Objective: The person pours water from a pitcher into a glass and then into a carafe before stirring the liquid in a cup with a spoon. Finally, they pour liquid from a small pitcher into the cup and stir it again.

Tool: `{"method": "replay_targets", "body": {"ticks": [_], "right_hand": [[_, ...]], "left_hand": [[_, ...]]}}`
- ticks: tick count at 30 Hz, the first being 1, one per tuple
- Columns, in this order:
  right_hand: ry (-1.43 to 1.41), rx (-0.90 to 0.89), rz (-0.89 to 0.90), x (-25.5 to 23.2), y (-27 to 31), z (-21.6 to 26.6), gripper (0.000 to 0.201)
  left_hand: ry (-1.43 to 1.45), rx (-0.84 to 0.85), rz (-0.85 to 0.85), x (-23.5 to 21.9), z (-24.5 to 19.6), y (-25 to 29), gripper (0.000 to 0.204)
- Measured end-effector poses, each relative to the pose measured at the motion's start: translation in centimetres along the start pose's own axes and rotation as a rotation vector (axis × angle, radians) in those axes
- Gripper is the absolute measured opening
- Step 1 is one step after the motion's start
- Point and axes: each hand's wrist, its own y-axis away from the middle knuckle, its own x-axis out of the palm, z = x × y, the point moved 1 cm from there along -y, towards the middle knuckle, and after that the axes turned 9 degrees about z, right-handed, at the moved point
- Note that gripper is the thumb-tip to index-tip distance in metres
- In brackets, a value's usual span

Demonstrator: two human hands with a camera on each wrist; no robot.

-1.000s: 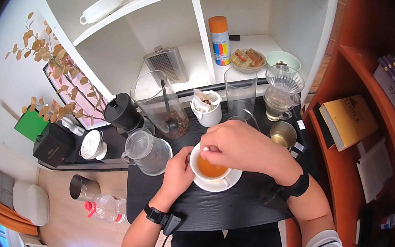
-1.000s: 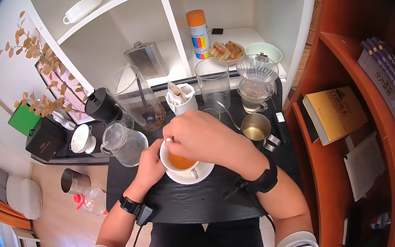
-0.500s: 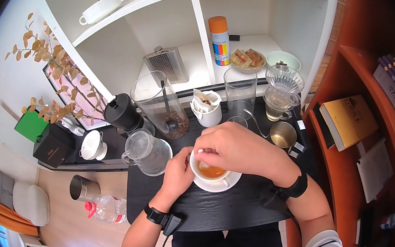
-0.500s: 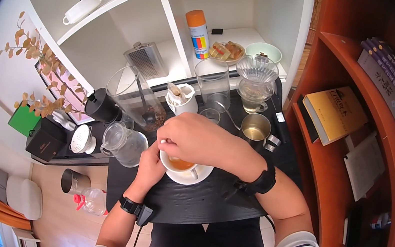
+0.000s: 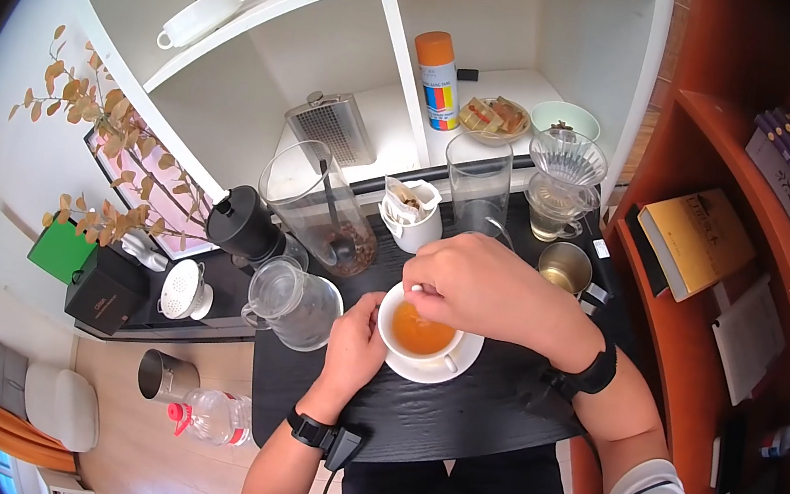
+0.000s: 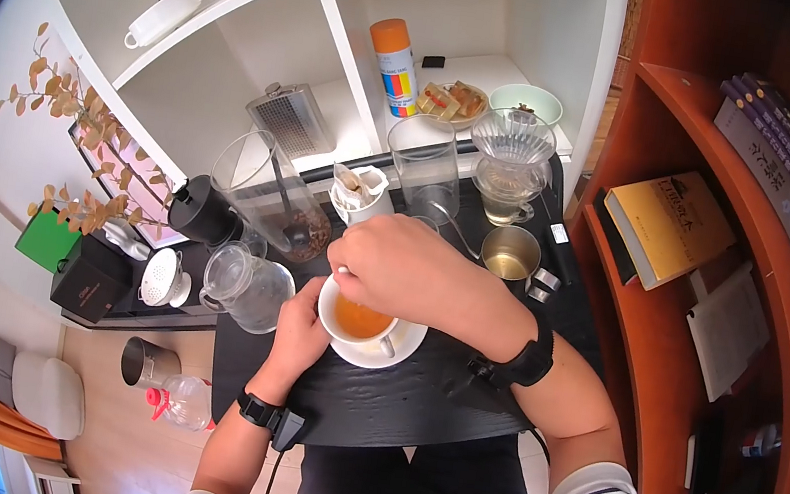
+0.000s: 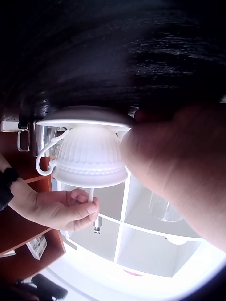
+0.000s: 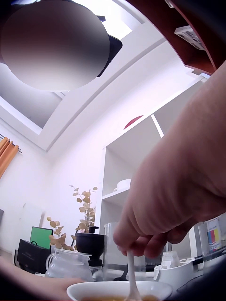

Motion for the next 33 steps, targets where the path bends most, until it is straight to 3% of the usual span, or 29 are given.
{"method": "replay_targets", "body": {"ticks": [5, 7, 8, 11, 13, 14, 16, 19, 22, 23, 25, 29, 31, 33], "right_hand": [[-0.121, -0.025, 0.137, 0.27, -0.37, 0.21, 0.015], [-0.039, -0.043, -0.033, 0.4, -0.19, 0.03, 0.016], [-0.043, -0.042, -0.028, 0.35, -0.09, -0.1, 0.016], [0.034, 0.049, 0.074, 0.07, -0.06, -0.27, 0.016], [-0.118, 0.014, 0.16, 0.08, -0.31, 0.12, 0.015], [-0.118, 0.014, 0.159, 0.23, -0.27, 0.03, 0.015], [-0.046, -0.078, -0.045, 0.45, -0.19, -0.14, 0.014], [0.04, 0.026, 0.048, 0.01, 0.05, -0.28, 0.014], [-0.085, -0.02, 0.113, -0.03, -0.35, 0.16, 0.014], [-0.086, -0.02, 0.112, 0.19, -0.32, 0.07, 0.014], [-0.056, -0.082, -0.071, 0.62, -0.23, -0.12, 0.015], [0.06, 0.029, 0.02, 0.13, -0.05, -0.15, 0.015], [-0.071, 0.006, 0.137, 0.07, -0.3, 0.15, 0.015], [-0.064, -0.031, 0.054, 0.37, -0.2, 0.1, 0.015]], "left_hand": [[-0.01, 0.002, -0.002, 0.07, 0.12, -0.05, 0.026], [0.004, 0.003, -0.01, 0.08, 0.19, 0.08, 0.026], [-0.012, 0.005, -0.005, -0.02, 0.15, -0.01, 0.026], [-0.024, 0.006, -0.002, 0.03, 0.15, -0.03, 0.026], [-0.022, 0.007, -0.004, 0.05, 0.01, -0.05, 0.026], [-0.012, -0.003, -0.002, 0.02, -0.15, -0.03, 0.026], [-0.003, -0.012, 0.0, -0.01, -0.09, -0.01, 0.025], [-0.022, 0.003, -0.004, 0.06, 0.22, -0.02, 0.025], [-0.026, 0.002, -0.002, -0.03, -0.2, -0.03, 0.025], [-0.016, -0.005, -0.003, -0.03, -0.33, 0.0, 0.025], [-0.006, -0.011, -0.006, -0.02, -0.21, 0.04, 0.025], [-0.011, -0.004, -0.008, 0.02, 0.03, -0.01, 0.025], [-0.018, -0.012, 0.0, -0.04, -0.24, -0.01, 0.025], [-0.016, -0.001, -0.009, -0.06, -0.45, 0.0, 0.025]]}}
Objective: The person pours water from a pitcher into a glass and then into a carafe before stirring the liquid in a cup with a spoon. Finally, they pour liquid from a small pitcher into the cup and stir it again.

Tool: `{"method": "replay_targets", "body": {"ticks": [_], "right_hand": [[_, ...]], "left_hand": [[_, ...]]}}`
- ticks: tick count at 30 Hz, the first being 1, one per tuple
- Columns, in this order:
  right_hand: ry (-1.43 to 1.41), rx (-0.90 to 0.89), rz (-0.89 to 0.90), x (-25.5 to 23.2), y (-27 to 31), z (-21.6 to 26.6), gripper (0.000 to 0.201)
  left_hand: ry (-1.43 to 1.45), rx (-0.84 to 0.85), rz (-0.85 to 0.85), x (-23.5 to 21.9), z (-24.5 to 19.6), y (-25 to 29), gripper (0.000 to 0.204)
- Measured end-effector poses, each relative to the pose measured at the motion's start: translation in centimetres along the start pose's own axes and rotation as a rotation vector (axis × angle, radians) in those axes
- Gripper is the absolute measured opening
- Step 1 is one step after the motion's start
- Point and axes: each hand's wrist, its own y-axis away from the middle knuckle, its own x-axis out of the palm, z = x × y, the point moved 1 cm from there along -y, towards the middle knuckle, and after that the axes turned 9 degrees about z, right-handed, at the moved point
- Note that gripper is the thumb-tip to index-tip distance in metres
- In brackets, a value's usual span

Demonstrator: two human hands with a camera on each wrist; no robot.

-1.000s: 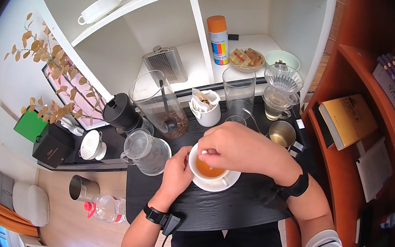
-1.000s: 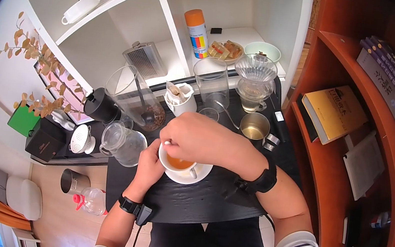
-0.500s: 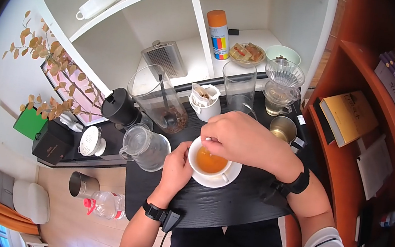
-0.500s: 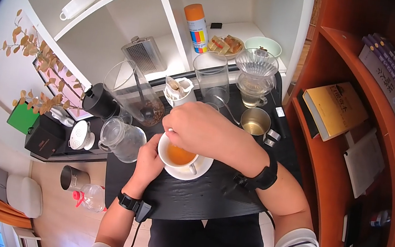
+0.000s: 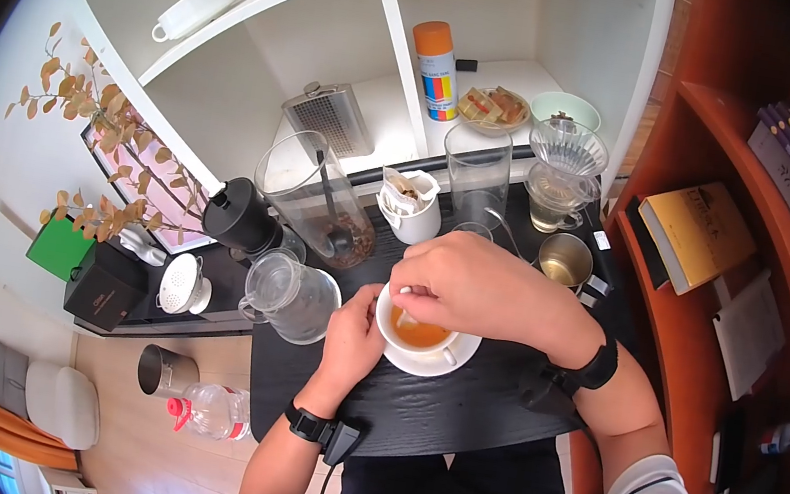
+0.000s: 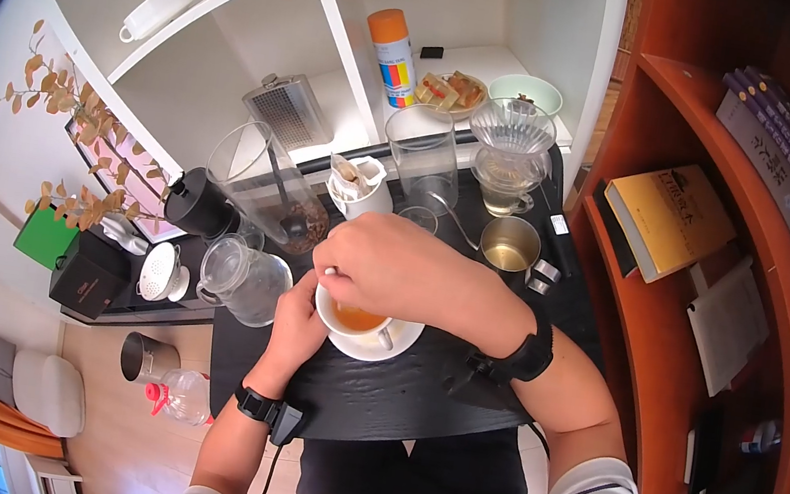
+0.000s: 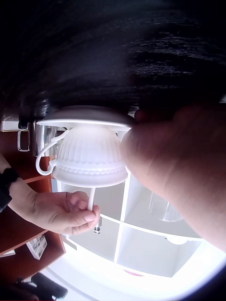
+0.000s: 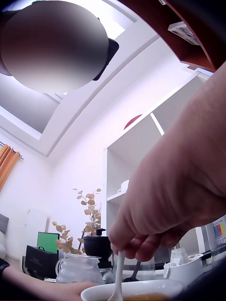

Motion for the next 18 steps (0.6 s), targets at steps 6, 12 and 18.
{"method": "replay_targets", "body": {"ticks": [6, 12, 18], "right_hand": [[0.052, 0.049, 0.033, -0.17, 0.06, -0.12, 0.015], [0.056, -0.029, -0.062, 0.09, 0.14, -0.24, 0.014], [-0.034, -0.023, -0.014, -0.07, -0.07, 0.19, 0.014]], "left_hand": [[-0.001, 0.017, -0.005, 0.13, 0.62, 0.0, 0.026], [-0.007, 0.016, -0.005, 0.11, 0.6, 0.0, 0.025], [0.004, 0.014, -0.005, 0.09, 0.34, 0.0, 0.025]]}}
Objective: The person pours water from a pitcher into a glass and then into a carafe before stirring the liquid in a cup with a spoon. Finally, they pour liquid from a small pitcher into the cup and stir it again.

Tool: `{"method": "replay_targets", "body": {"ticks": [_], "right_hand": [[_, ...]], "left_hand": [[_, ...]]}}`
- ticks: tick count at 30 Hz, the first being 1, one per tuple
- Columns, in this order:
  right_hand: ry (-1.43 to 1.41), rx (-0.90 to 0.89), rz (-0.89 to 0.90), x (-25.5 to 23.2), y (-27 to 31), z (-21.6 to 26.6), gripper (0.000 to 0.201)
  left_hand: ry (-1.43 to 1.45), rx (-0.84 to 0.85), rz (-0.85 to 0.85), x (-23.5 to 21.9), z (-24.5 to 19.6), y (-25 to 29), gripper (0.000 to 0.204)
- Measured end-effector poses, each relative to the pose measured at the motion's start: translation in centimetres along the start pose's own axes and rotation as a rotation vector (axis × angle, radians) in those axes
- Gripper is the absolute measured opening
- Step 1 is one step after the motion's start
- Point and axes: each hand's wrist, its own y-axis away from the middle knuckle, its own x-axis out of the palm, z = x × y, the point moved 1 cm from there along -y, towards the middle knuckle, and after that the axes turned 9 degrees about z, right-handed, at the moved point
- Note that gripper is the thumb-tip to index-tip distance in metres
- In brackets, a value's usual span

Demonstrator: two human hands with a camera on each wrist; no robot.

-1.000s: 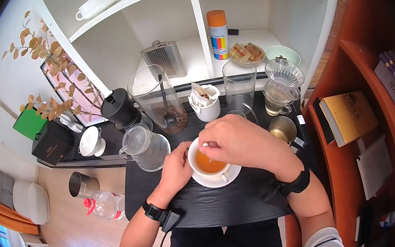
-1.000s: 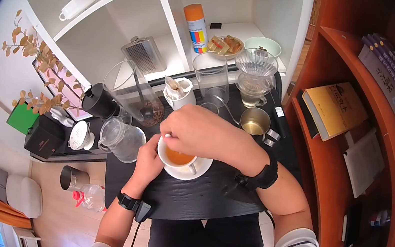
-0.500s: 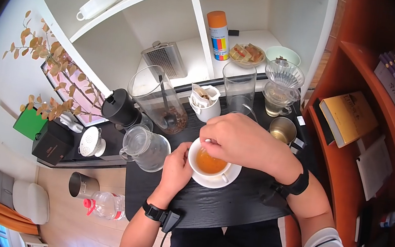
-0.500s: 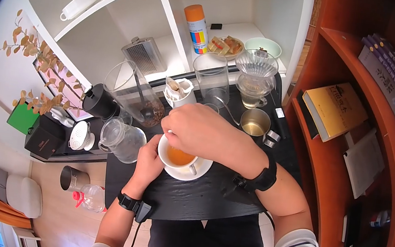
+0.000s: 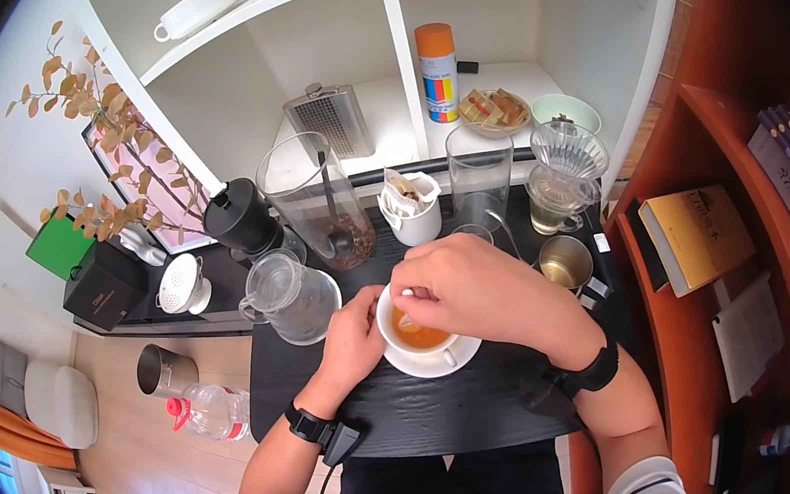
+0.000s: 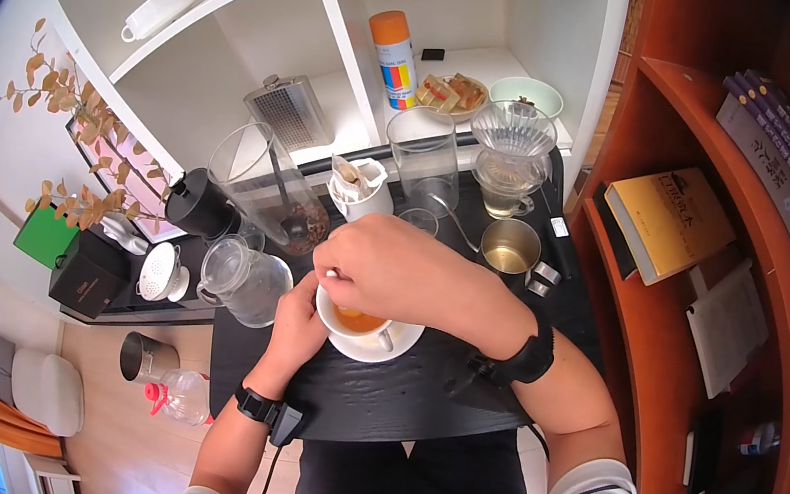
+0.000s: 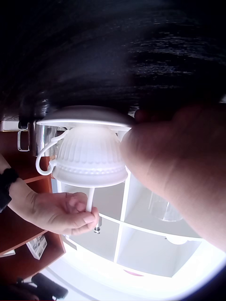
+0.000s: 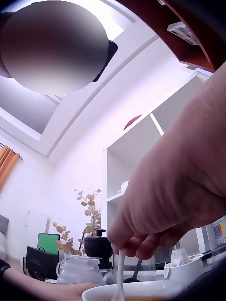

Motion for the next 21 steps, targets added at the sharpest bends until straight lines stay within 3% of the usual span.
{"method": "replay_targets", "body": {"ticks": [1, 5, 8, 10, 13, 21], "right_hand": [[-0.009, -0.046, -0.074, 0.07, -0.01, 0.01, 0.014], [0.091, 0.043, -0.038, -0.31, 0.27, -0.17, 0.013], [-0.024, 0.076, 0.097, -0.44, 0.1, 0.15, 0.012], [-0.018, 0.001, -0.033, -0.29, 0.01, 0.31, 0.011], [0.051, 0.025, -0.086, -0.32, 0.12, -0.25, 0.012], [0.043, 0.048, -0.009, -0.55, 0.19, -0.07, 0.016]], "left_hand": [[0.0, 0.0, 0.0, 0.0, 0.04, 0.0, 0.025], [-0.007, -0.004, 0.004, 0.03, 0.37, 0.01, 0.026], [-0.011, -0.008, 0.005, -0.03, 0.04, 0.03, 0.026], [-0.006, -0.011, 0.005, -0.04, -0.05, 0.02, 0.026], [0.012, 0.001, 0.006, -0.01, 0.19, 0.08, 0.026], [-0.014, 0.007, -0.002, -0.07, 0.14, 0.01, 0.024]]}}
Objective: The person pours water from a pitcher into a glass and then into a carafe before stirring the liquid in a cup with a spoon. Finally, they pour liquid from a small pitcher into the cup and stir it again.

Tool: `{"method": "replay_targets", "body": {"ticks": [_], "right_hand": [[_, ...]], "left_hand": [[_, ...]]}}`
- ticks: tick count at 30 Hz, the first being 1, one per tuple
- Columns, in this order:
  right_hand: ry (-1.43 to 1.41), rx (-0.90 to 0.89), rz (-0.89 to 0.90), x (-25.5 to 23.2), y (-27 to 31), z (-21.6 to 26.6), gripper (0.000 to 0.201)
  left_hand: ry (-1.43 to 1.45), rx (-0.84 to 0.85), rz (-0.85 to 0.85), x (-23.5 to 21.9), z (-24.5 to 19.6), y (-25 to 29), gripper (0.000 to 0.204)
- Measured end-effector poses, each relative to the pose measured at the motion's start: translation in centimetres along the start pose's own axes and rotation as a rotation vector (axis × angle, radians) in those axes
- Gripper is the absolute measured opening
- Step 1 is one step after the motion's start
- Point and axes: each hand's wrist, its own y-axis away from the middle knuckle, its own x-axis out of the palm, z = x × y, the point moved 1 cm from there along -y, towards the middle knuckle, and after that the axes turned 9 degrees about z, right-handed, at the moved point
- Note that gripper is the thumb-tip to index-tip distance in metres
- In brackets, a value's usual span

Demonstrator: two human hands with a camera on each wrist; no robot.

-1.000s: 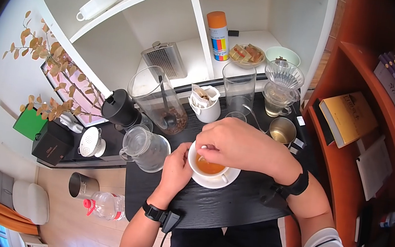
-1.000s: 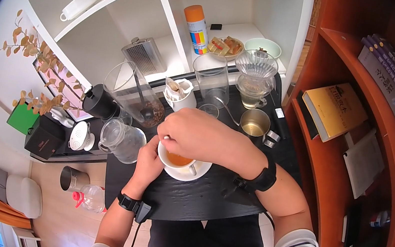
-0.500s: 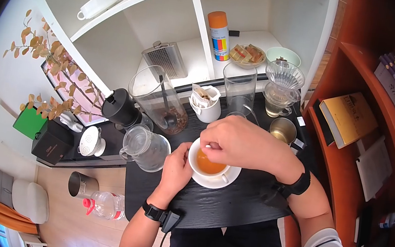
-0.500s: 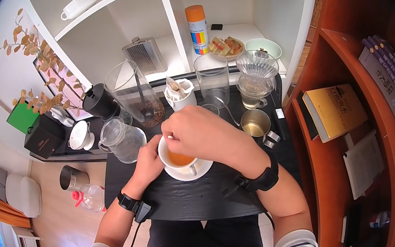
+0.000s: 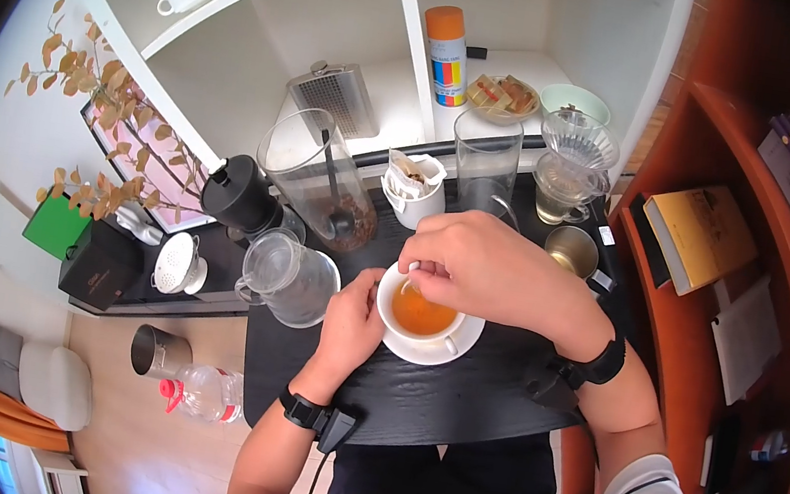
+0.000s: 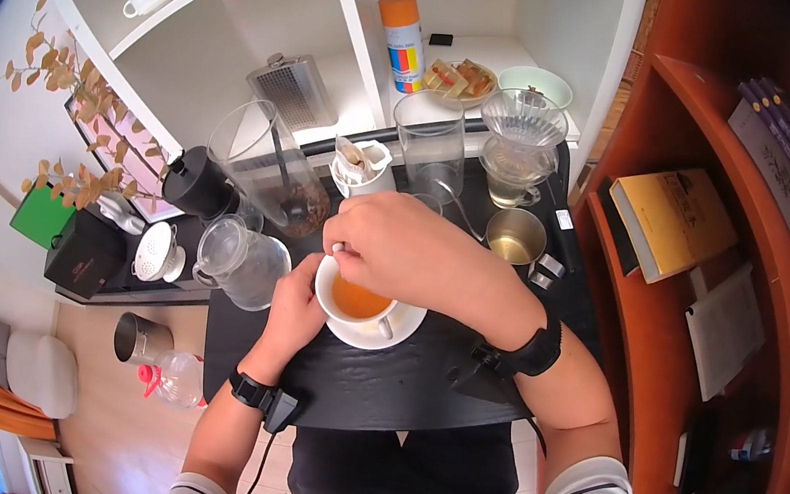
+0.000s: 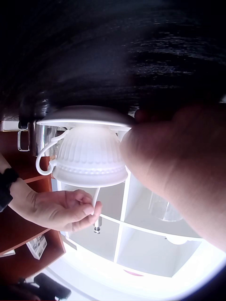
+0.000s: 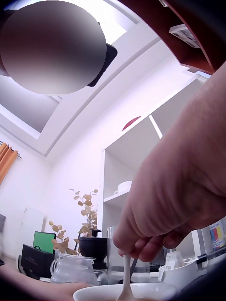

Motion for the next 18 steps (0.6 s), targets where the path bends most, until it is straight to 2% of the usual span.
{"method": "replay_targets", "body": {"ticks": [4, 8, 10, 14, 16, 17, 18], "right_hand": [[-0.063, -0.032, -0.041, 0.1, -0.3, -0.3, 0.016], [-0.011, -0.015, -0.053, 0.5, -0.6, -0.3, 0.014], [-0.123, 0.06, -0.12, 0.8, -0.7, -0.2, 0.014], [-0.139, 0.124, -0.109, 1.2, 0.0, 0.2, 0.014], [-0.156, 0.175, -0.21, 1.9, 0.7, -0.2, 0.016], [-0.145, 0.172, -0.182, 2.4, 1.2, -0.6, 0.016], [-0.191, 0.204, -0.227, 2.8, 1.7, -1.0, 0.015]], "left_hand": [[-0.004, 0.001, -0.007, -0.1, -0.3, 0.0, 0.023], [0.029, -0.016, -0.005, -0.2, -0.2, 0.1, 0.023], [0.042, -0.025, -0.008, -0.2, 0.0, 0.0, 0.022], [0.05, -0.033, -0.008, -0.6, -0.4, 0.2, 0.019], [0.014, -0.016, -0.005, -0.6, 0.0, 0.1, 0.018], [0.035, -0.026, -0.024, -0.5, 0.2, 0.2, 0.018], [0.009, -0.008, -0.029, -0.5, 0.3, 0.2, 0.02]]}}
